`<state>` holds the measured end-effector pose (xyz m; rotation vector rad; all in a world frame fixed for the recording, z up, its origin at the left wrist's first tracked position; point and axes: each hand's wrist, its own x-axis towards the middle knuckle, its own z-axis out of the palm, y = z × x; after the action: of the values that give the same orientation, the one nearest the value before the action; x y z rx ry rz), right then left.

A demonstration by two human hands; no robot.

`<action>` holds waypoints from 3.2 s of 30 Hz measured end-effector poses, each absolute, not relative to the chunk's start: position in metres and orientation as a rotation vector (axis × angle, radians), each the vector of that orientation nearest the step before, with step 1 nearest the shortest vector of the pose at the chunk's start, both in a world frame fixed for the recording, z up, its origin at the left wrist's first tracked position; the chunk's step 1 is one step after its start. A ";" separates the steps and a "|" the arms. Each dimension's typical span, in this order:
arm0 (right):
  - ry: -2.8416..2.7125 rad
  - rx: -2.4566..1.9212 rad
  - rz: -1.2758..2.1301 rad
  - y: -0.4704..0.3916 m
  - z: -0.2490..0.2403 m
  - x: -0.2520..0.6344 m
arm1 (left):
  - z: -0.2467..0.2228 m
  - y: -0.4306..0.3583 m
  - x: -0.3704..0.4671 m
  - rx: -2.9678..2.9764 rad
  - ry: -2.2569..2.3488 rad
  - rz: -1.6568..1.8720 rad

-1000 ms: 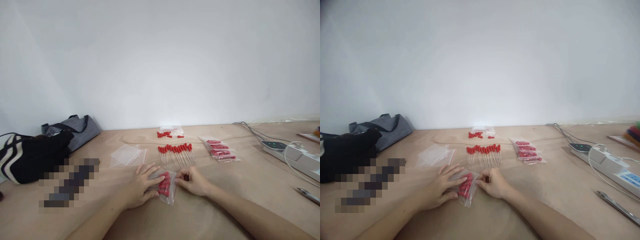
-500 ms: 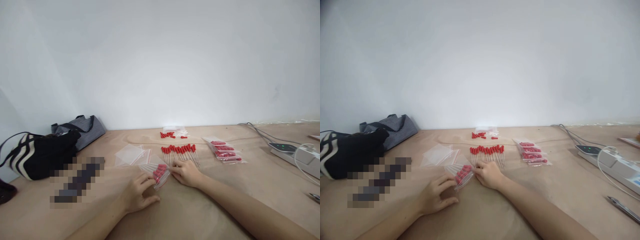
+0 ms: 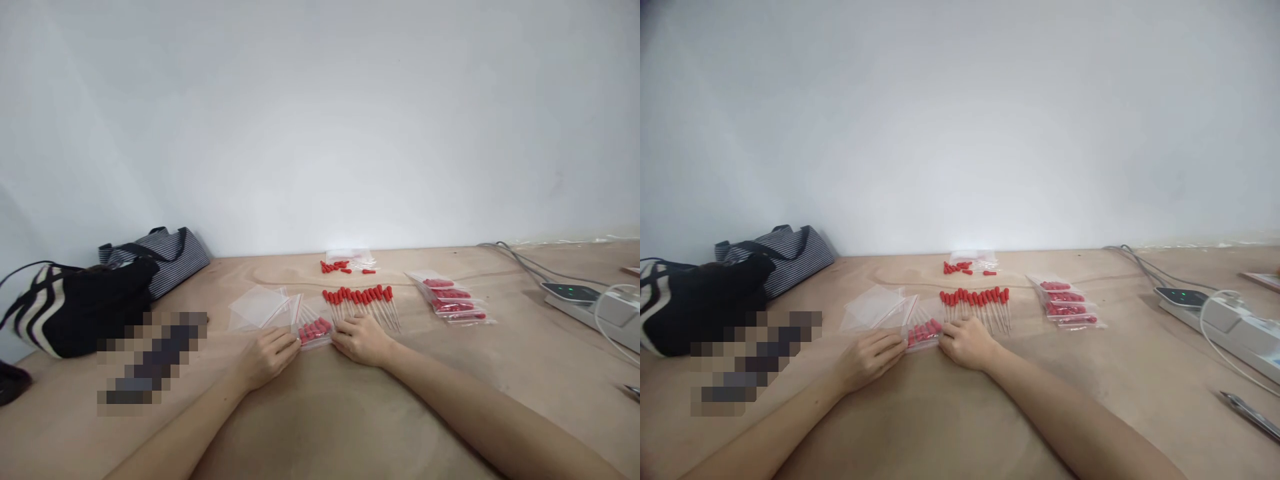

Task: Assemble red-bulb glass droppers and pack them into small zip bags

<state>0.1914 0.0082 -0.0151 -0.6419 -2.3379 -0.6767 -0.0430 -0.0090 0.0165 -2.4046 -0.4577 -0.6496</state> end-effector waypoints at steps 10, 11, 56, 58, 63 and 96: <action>-2.361 -0.567 -0.763 0.011 -0.017 0.188 | 0.016 -0.010 -0.040 -2.410 -0.487 -0.661; -2.349 -0.565 -0.766 0.010 -0.016 0.188 | 0.016 -0.010 -0.040 -2.416 -0.490 -0.673; -2.141 -0.518 -0.721 0.005 -0.016 0.151 | 0.014 -0.008 -0.033 -2.430 -0.400 -0.948; -2.127 -0.549 -0.731 0.004 -0.015 0.154 | 0.015 -0.010 -0.030 -2.417 -0.389 -0.961; -2.149 -0.593 -0.749 0.001 -0.014 0.168 | 0.015 -0.011 -0.029 -2.403 -0.406 -0.995; -2.141 -0.660 -0.679 0.004 -0.013 0.174 | 0.013 -0.003 -0.022 -2.477 -0.523 -0.891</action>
<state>0.1744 0.0043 -0.0132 -0.6599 -2.1410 -0.6793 -0.0224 -0.0027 0.0133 -2.4765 -0.5230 -0.8913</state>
